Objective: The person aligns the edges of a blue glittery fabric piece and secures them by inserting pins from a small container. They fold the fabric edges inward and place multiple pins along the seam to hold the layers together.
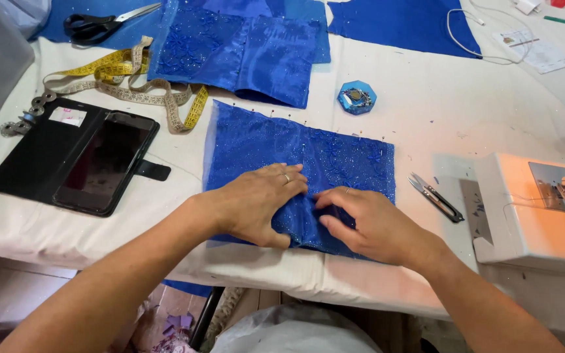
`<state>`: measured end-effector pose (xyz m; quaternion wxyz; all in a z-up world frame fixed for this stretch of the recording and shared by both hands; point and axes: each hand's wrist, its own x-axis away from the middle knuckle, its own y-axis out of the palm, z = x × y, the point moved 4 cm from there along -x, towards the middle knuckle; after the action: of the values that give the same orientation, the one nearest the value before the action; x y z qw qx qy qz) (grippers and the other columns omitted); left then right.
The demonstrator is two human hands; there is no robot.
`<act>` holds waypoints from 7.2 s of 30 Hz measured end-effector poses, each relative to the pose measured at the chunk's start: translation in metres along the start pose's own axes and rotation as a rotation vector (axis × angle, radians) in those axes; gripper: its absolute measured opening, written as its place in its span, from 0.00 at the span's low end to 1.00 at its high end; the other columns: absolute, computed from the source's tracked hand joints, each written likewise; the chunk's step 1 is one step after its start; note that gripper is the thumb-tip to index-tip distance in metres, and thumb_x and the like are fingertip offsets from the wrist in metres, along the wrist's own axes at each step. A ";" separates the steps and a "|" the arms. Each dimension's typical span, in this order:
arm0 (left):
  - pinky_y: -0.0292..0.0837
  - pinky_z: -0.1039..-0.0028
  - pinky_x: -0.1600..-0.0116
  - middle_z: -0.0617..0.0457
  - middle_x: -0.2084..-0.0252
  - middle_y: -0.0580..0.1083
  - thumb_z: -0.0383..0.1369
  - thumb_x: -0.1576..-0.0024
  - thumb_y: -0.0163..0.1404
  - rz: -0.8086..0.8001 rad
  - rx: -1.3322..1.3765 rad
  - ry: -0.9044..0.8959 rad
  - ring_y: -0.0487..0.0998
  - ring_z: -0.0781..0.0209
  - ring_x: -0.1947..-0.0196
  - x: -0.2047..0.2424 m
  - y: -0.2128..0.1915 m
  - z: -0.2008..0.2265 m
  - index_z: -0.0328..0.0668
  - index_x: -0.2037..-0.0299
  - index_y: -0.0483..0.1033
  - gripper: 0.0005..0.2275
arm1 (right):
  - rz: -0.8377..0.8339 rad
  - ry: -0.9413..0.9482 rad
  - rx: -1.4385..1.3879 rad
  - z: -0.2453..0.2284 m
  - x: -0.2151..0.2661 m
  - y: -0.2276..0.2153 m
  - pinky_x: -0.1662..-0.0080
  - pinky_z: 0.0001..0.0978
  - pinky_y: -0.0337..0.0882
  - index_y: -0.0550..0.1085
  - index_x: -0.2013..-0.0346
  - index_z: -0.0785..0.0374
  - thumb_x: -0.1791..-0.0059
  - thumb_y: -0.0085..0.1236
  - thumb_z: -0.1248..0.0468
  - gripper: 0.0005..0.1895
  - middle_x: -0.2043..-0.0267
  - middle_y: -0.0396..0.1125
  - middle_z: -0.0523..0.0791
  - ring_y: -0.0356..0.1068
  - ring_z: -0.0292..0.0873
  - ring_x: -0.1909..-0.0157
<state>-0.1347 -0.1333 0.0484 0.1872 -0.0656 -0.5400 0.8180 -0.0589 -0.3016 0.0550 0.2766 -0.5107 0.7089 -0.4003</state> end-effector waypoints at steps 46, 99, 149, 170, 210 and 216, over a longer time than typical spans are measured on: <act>0.76 0.62 0.51 0.57 0.62 0.82 0.32 0.48 0.58 0.218 0.495 -0.355 0.82 0.50 0.56 -0.037 0.011 -0.069 0.60 0.57 0.84 0.11 | -0.011 0.400 -0.343 0.048 -0.050 -0.005 0.61 0.36 0.76 0.80 0.54 0.61 0.59 0.68 0.66 0.17 0.65 0.77 0.50 0.75 0.44 0.62; 0.76 0.65 0.45 0.50 0.66 0.80 0.34 0.42 0.54 0.774 -0.165 0.324 0.81 0.52 0.54 0.000 0.031 -0.010 0.41 0.67 0.81 0.07 | 0.666 0.817 -0.509 0.102 0.095 -0.024 0.52 0.45 0.77 0.69 0.43 0.65 0.48 0.55 0.62 0.20 0.47 0.69 0.59 0.75 0.54 0.53; 0.74 0.62 0.43 0.47 0.65 0.79 0.36 0.40 0.52 0.741 -0.239 0.285 0.81 0.51 0.54 -0.003 0.037 -0.012 0.38 0.63 0.81 0.09 | 0.304 0.859 0.376 0.086 0.034 0.006 0.64 0.40 0.74 0.69 0.70 0.58 0.43 0.44 0.46 0.22 0.83 0.68 0.49 0.75 0.50 0.72; 0.69 0.57 0.38 0.48 0.67 0.75 0.37 0.39 0.49 0.650 -0.302 0.255 0.80 0.48 0.49 -0.011 0.044 -0.013 0.41 0.65 0.76 0.09 | 0.261 0.941 0.464 0.083 0.037 0.005 0.61 0.43 0.75 0.72 0.58 0.57 0.44 0.41 0.44 0.21 0.77 0.73 0.48 0.79 0.51 0.68; 0.65 0.55 0.37 0.44 0.56 0.76 0.38 0.37 0.50 0.525 -0.179 0.341 0.74 0.43 0.42 -0.001 0.035 -0.021 0.35 0.58 0.77 0.11 | 0.071 0.481 0.363 0.141 -0.148 -0.138 0.56 0.39 0.70 0.82 0.60 0.53 0.50 0.56 0.61 0.09 0.56 0.75 0.41 0.71 0.43 0.55; 0.63 0.55 0.37 0.43 0.55 0.77 0.38 0.37 0.49 0.503 -0.167 0.326 0.74 0.42 0.42 -0.002 0.039 -0.022 0.35 0.57 0.78 0.12 | -0.262 0.646 0.443 0.137 -0.172 -0.132 0.62 0.34 0.68 0.82 0.66 0.57 0.52 0.61 0.60 0.06 0.61 0.74 0.42 0.69 0.42 0.62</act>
<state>-0.1350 -0.1284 0.0038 0.0572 -0.3427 -0.5351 0.7701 0.1737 -0.1986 0.0921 0.0897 -0.3728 0.5850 -0.7147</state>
